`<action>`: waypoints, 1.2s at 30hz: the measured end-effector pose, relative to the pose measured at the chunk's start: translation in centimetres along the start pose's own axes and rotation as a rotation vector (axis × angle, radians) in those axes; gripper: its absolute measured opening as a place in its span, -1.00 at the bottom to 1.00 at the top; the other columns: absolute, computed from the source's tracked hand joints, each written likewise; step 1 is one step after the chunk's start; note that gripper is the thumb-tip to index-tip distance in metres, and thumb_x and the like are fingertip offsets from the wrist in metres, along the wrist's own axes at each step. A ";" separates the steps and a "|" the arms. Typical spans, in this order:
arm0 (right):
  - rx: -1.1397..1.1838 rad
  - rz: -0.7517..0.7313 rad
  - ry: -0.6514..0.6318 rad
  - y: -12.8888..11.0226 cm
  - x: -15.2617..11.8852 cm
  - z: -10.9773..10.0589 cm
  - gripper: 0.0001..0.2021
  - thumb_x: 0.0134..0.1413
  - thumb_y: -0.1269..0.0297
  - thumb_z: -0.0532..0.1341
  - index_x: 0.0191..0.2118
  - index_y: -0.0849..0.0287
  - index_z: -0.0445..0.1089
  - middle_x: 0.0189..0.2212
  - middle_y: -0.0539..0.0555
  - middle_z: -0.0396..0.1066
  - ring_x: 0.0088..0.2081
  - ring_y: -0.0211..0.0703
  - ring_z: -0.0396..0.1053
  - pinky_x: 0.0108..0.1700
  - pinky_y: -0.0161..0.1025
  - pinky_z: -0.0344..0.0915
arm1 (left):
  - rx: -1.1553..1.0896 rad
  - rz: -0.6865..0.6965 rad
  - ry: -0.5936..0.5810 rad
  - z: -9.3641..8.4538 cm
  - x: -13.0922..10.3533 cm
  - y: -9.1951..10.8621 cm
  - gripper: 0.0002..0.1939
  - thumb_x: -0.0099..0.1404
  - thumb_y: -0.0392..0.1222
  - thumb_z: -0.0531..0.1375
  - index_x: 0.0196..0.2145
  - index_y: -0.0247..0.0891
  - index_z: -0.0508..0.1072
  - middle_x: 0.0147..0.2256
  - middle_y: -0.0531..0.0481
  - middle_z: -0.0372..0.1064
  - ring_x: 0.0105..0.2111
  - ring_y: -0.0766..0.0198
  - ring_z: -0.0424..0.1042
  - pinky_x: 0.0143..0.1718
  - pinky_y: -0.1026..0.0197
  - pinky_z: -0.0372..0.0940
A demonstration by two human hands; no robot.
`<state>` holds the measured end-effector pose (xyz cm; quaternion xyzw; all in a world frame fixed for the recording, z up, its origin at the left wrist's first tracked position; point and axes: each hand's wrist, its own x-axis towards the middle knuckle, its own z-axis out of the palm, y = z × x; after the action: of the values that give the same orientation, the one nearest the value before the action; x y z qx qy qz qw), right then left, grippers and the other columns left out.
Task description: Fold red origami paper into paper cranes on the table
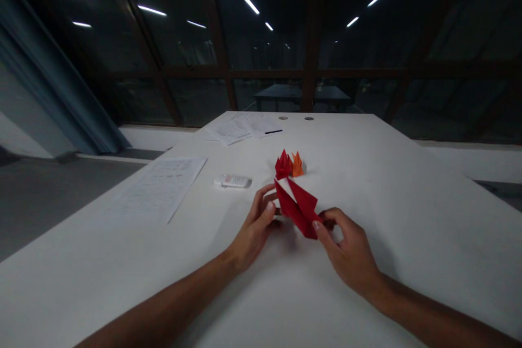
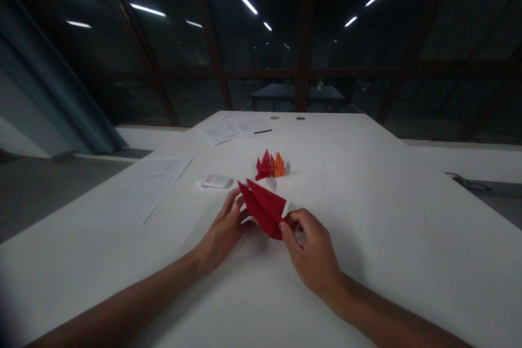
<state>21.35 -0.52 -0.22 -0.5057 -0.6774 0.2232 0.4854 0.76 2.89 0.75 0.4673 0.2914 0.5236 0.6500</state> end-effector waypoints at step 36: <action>0.424 0.192 -0.124 -0.1 -0.4 0.7 -0.81 0.30 0.08 0.19 -0.23 0.08 0.35 -0.32 0.04 0.48 -0.27 -0.09 0.44 -0.22 -0.20 0.35 | 0.596 0.325 0.023 1.8 -0.8 0.9 -0.91 0.36 -0.19 0.24 -0.25 -0.26 0.48 -0.17 -0.12 0.48 -0.16 0.17 0.45 -0.08 0.15 0.34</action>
<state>20.70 -0.80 -0.62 -0.4399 -0.5927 0.4360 0.5149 1.72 1.64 2.24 0.6711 0.3606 0.5174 0.3898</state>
